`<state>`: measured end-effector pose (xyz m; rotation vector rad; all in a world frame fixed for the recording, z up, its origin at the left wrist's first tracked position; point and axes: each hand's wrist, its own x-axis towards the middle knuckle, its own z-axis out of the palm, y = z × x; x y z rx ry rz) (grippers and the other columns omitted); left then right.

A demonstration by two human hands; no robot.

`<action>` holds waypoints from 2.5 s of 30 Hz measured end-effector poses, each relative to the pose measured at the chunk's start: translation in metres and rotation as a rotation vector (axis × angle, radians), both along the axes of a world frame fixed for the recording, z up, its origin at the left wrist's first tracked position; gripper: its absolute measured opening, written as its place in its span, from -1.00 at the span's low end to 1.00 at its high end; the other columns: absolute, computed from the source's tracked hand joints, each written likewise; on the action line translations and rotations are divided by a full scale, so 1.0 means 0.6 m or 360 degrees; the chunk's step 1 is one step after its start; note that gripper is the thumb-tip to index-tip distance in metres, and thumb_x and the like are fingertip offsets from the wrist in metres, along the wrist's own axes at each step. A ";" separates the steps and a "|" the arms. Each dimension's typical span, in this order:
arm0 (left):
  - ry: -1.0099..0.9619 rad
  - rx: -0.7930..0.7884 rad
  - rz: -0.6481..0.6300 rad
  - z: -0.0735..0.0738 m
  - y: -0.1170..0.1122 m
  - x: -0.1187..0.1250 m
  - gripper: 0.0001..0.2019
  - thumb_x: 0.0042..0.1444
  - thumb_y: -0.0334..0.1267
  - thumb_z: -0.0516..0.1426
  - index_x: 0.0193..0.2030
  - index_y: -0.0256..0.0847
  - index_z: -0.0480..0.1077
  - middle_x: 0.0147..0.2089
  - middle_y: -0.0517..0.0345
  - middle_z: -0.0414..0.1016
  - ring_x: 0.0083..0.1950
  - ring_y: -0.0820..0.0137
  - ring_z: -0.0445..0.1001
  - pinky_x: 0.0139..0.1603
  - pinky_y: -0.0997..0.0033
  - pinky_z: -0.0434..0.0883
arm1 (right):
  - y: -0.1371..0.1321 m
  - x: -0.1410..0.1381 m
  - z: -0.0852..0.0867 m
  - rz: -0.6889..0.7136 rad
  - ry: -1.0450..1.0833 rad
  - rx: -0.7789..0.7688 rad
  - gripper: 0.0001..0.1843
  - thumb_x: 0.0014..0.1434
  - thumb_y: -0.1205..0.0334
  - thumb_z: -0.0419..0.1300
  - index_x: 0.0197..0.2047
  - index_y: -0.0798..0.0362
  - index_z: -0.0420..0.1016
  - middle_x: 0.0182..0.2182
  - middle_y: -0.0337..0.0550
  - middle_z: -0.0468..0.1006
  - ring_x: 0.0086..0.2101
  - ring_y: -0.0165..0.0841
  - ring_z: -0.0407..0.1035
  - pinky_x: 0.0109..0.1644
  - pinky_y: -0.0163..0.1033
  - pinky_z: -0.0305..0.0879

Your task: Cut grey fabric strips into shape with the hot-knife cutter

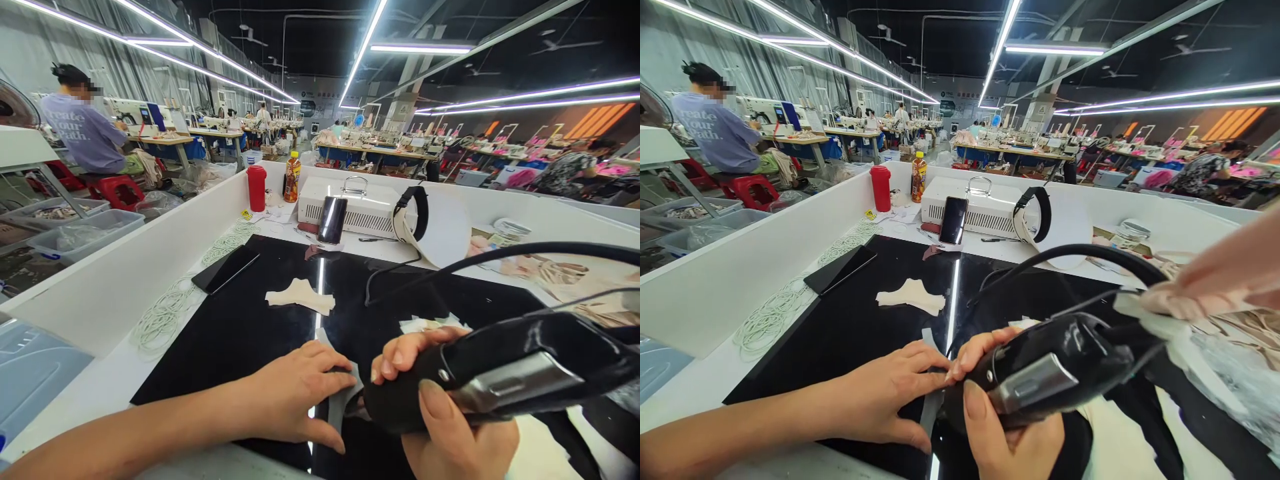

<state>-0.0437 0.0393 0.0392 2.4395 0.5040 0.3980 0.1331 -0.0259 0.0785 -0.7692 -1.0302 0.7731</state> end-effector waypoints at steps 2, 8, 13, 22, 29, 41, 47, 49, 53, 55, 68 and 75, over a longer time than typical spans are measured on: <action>0.0000 0.0007 -0.0005 0.001 0.000 0.001 -0.33 0.10 -0.09 0.42 0.31 -0.18 0.39 0.31 -0.11 0.41 0.31 0.01 0.35 0.35 0.02 0.33 | -0.007 -0.004 0.000 0.0019 -0.0001 0.0018 -0.66 0.27 0.10 0.36 0.05 -0.16 0.41 -0.36 -0.25 0.47 -0.37 -0.32 0.38 -0.26 -0.10 0.52; 0.0008 0.0015 -0.0012 0.000 0.000 0.002 -0.39 0.04 -0.11 0.46 0.21 -0.22 0.47 0.30 -0.13 0.42 0.31 0.01 0.35 0.36 0.05 0.32 | -0.019 -0.024 0.010 -0.0079 0.0063 -0.0076 -0.67 0.28 0.07 0.36 0.05 -0.19 0.40 -0.36 -0.29 0.45 -0.37 -0.35 0.38 -0.24 -0.15 0.47; -0.0051 0.0009 -0.0004 0.004 0.002 0.002 -0.38 0.04 -0.12 0.46 0.21 -0.24 0.46 0.27 -0.13 0.44 0.29 0.03 0.38 0.33 0.08 0.35 | -0.015 -0.014 0.008 -0.0016 0.0002 -0.0046 -0.71 0.31 0.11 0.33 0.04 -0.17 0.40 -0.36 -0.27 0.47 -0.38 -0.34 0.39 -0.25 -0.14 0.50; -0.0196 0.0321 0.0102 -0.009 0.019 -0.006 -0.85 0.39 -0.42 0.13 -0.04 -0.21 0.54 0.02 0.05 0.60 0.08 0.28 0.52 0.37 0.13 0.30 | -0.009 0.041 0.017 -0.0230 -0.0084 -0.0041 -0.66 0.16 0.12 0.42 -0.03 -0.08 0.46 -0.41 -0.27 0.48 -0.39 -0.32 0.40 -0.36 -0.19 0.53; -0.0117 0.0479 -0.0080 -0.014 0.001 0.005 -0.87 0.36 -0.39 0.17 -0.23 -0.19 0.53 -0.34 0.20 0.52 -0.28 0.39 0.45 0.20 0.30 0.39 | 0.013 0.071 0.031 -0.0577 -0.0027 -0.0075 -0.61 -0.03 0.20 0.48 -0.14 -0.06 0.48 -0.45 -0.32 0.50 -0.41 -0.31 0.39 -0.36 -0.21 0.51; -0.0137 0.0171 -0.0119 -0.009 0.009 0.005 -0.79 0.23 -0.37 0.34 0.00 -0.18 0.56 0.06 0.04 0.56 0.06 0.25 0.49 0.18 0.28 0.44 | 0.000 0.015 0.017 -0.0192 -0.0037 0.0041 -0.69 0.20 0.14 0.40 -0.03 -0.10 0.45 -0.40 -0.28 0.49 -0.40 -0.35 0.40 -0.34 -0.20 0.52; -0.0152 0.0126 -0.0111 -0.010 0.008 0.005 -0.77 0.23 -0.35 0.34 0.02 -0.17 0.56 0.08 0.03 0.56 0.08 0.22 0.50 0.19 0.26 0.44 | -0.008 0.025 0.012 -0.0154 -0.0108 0.0039 -0.69 0.25 0.15 0.36 0.02 -0.12 0.43 -0.37 -0.27 0.48 -0.37 -0.34 0.40 -0.30 -0.18 0.53; -0.0136 0.0115 -0.0114 -0.008 0.008 0.005 -0.76 0.22 -0.35 0.35 0.02 -0.18 0.56 0.07 0.03 0.56 0.08 0.22 0.50 0.19 0.26 0.44 | -0.010 0.027 0.011 -0.0140 -0.0123 0.0036 -0.70 0.27 0.16 0.34 0.04 -0.13 0.42 -0.35 -0.27 0.47 -0.35 -0.33 0.41 -0.29 -0.17 0.53; -0.0106 0.0118 -0.0106 -0.006 0.009 0.004 -0.76 0.22 -0.36 0.34 0.02 -0.16 0.56 0.08 0.04 0.56 0.09 0.22 0.49 0.20 0.26 0.44 | -0.010 0.028 0.009 -0.0129 -0.0128 0.0050 -0.71 0.28 0.18 0.33 0.04 -0.12 0.43 -0.35 -0.27 0.47 -0.36 -0.34 0.41 -0.28 -0.17 0.53; -0.0114 0.0114 -0.0104 -0.005 0.009 0.004 -0.76 0.22 -0.36 0.34 0.03 -0.16 0.56 0.08 0.04 0.56 0.09 0.22 0.49 0.21 0.25 0.43 | -0.009 0.027 0.009 -0.0123 -0.0137 0.0066 -0.71 0.29 0.19 0.33 0.05 -0.12 0.43 -0.35 -0.27 0.48 -0.36 -0.34 0.42 -0.28 -0.17 0.53; -0.0125 -0.0121 -0.0220 -0.003 0.005 0.002 -0.69 0.21 -0.28 0.34 0.08 -0.07 0.52 0.23 0.04 0.54 0.32 0.09 0.40 0.47 -0.18 0.06 | 0.002 0.030 0.019 -0.0306 -0.0048 -0.0030 -0.71 0.18 0.21 0.39 -0.06 -0.08 0.44 -0.40 -0.30 0.48 -0.41 -0.34 0.40 -0.33 -0.18 0.49; -0.0067 -0.0129 -0.0218 0.004 0.006 0.002 -0.65 0.17 -0.26 0.36 0.10 -0.06 0.52 0.23 0.02 0.54 0.33 0.07 0.40 0.48 -0.21 0.06 | -0.008 0.019 0.017 -0.0119 -0.0077 0.0036 -0.69 0.25 0.14 0.36 0.03 -0.12 0.42 -0.37 -0.27 0.47 -0.37 -0.35 0.40 -0.32 -0.20 0.49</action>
